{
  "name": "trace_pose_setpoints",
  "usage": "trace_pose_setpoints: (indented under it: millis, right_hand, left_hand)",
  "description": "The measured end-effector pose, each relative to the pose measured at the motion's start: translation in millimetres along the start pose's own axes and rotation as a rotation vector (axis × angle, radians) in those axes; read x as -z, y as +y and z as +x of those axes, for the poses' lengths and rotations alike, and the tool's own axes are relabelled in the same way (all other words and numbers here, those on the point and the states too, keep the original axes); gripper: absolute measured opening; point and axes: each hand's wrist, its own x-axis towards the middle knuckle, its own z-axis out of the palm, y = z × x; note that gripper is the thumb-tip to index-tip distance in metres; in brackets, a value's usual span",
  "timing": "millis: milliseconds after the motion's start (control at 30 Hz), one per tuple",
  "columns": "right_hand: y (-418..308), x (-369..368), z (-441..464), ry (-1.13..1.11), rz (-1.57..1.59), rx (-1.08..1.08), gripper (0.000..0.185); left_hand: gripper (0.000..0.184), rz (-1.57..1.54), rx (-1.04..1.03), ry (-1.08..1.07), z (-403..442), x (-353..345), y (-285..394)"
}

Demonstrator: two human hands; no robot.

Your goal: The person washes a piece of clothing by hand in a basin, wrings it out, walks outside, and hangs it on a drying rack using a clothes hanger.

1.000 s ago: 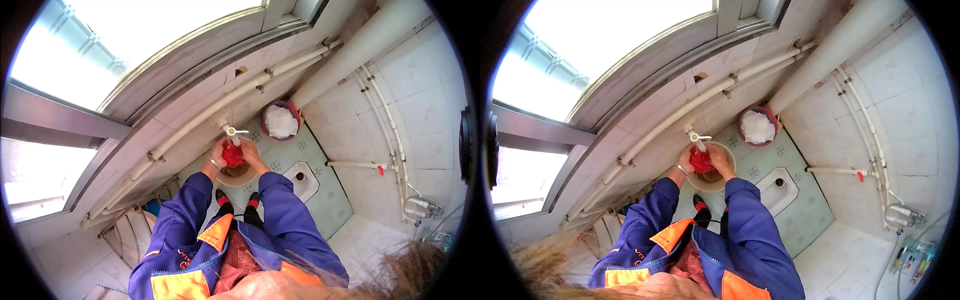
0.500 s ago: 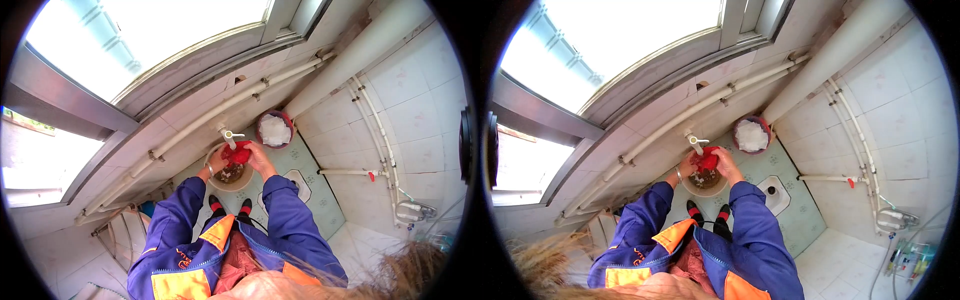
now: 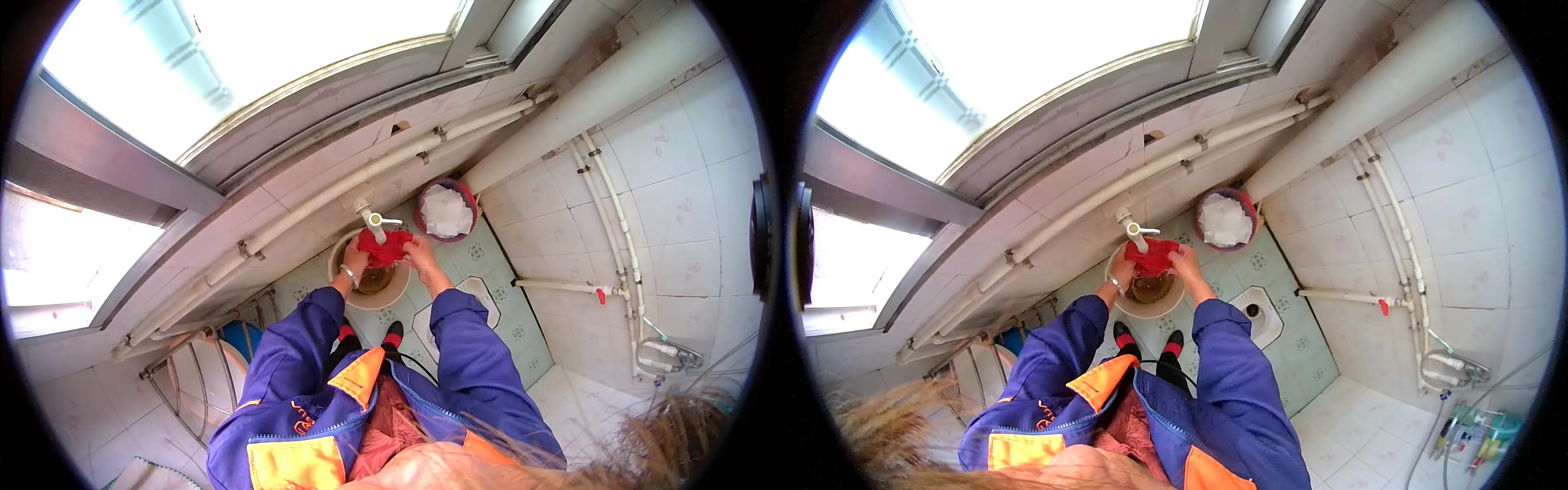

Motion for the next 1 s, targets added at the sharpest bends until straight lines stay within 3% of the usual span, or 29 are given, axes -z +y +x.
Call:
trace_pose_setpoints:
  millis: [33,100,167,233,300,400,433,500,667,733,833,867,1000]
  right_hand:
    - [2,4,4,0.001,-0.001,0.003,0.022]
    - [6,10,14,-0.006,-0.397,0.348,0.032]
    - [-30,0,-8,0.026,-0.374,0.465,0.036]
    - [-74,-18,-39,0.061,-0.346,0.585,0.040]
    - [-102,-35,-63,-0.091,-0.226,0.827,0.043]
    - [-108,-58,-72,-0.150,-0.322,0.958,0.047]
    - [-107,-63,-73,-0.147,-0.319,0.959,0.047]
    - [-104,-70,-76,-0.086,-0.651,1.021,0.050]
    - [-100,-90,-92,0.001,-0.588,0.962,0.063]
    - [-86,-106,-97,0.173,-0.665,0.951,0.068]
    - [-82,-109,-99,0.209,-0.557,0.939,0.072]
    - [-81,-104,-94,0.137,-0.379,0.950,0.069]
    - [-54,-51,-97,0.192,-0.390,0.919,0.064]
  left_hand:
    - [0.038,-0.059,-0.034,0.044,-1,-3,4]
    - [0.041,0.057,-0.098,0.038,1,-2,9]
    - [0.043,0.178,-0.159,0.026,-3,-5,17]
    - [0.048,0.175,-0.093,0.086,-17,-13,42]
    - [0.049,0.219,-0.116,0.078,-21,-9,43]
    - [0.051,0.238,-0.120,0.058,-25,1,36]
    - [0.052,0.216,-0.099,0.044,-27,2,37]
    - [0.053,0.247,-0.053,0.042,-29,3,42]
    - [0.054,0.456,0.009,0.054,-47,-17,82]
    - [0.055,0.519,-0.030,0.027,-51,-24,89]
    - [0.056,0.543,-0.118,-0.047,-50,-27,86]
    - [0.056,0.544,-0.147,-0.066,-48,-26,83]
    - [0.062,0.489,-0.149,0.016,-46,-14,53]
